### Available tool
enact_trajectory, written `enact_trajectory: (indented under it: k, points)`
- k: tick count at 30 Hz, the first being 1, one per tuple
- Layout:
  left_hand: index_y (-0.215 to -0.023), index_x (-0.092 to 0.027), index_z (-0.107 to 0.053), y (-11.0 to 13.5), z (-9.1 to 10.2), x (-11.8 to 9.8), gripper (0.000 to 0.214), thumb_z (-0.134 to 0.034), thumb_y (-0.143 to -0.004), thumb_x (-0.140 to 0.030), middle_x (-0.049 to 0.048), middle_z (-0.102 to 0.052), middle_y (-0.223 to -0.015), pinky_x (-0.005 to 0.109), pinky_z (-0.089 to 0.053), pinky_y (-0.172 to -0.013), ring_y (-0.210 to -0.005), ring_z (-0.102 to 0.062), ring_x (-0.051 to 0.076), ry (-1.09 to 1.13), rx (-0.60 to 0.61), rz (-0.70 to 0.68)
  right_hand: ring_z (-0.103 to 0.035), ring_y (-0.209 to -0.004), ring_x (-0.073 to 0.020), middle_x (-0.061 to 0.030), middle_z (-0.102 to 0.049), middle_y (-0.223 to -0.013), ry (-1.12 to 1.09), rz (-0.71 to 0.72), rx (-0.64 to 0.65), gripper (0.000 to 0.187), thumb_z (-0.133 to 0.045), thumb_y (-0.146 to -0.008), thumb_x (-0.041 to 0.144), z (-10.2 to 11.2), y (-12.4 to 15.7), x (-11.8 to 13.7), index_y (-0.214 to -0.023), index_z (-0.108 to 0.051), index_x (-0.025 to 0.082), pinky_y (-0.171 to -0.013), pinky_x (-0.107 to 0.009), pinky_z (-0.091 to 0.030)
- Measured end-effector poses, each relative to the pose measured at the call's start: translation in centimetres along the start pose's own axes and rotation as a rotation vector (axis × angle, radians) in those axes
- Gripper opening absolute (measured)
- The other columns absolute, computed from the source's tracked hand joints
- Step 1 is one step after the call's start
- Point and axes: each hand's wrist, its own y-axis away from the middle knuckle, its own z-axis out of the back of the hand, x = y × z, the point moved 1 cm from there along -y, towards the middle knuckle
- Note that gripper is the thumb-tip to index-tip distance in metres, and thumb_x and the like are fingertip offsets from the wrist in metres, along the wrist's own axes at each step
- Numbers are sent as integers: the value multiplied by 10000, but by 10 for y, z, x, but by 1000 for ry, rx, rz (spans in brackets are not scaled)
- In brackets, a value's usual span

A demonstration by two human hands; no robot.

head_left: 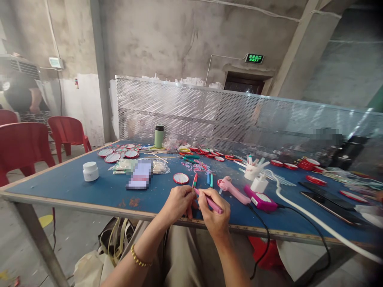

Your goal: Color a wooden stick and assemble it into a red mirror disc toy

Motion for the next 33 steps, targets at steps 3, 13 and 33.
enact_trajectory:
  k: [3,13,33]
  points:
    - [-649,-206,-470,0,0,-1,337,-466,-908,-422,-50,-535,-450,184,-344,-380,-352,-543,106,4,-2,3,-612,-548,-115,8,-657,-658,-11,-2,4,163,-562,-938,157,0,0,0,-795,-634,190,-569,-215,-500]
    - [-665,-198,-509,-1,0,2,325,-457,-906,-410,-40,-570,-489,188,-336,-374,-358,-550,101,5,0,-3,-623,-520,-116,8,-662,-663,-23,-27,-16,163,-552,-952,184,0,1,0,-814,-636,197,-520,-213,-513]
    - [-665,-201,-509,-1,0,-1,321,-466,-899,-416,-35,-575,-487,187,-346,-383,-360,-544,102,11,-1,16,-611,-536,-118,5,-660,-654,3,-20,-22,168,-553,-943,175,1,0,1,-797,-633,199,-557,-220,-515]
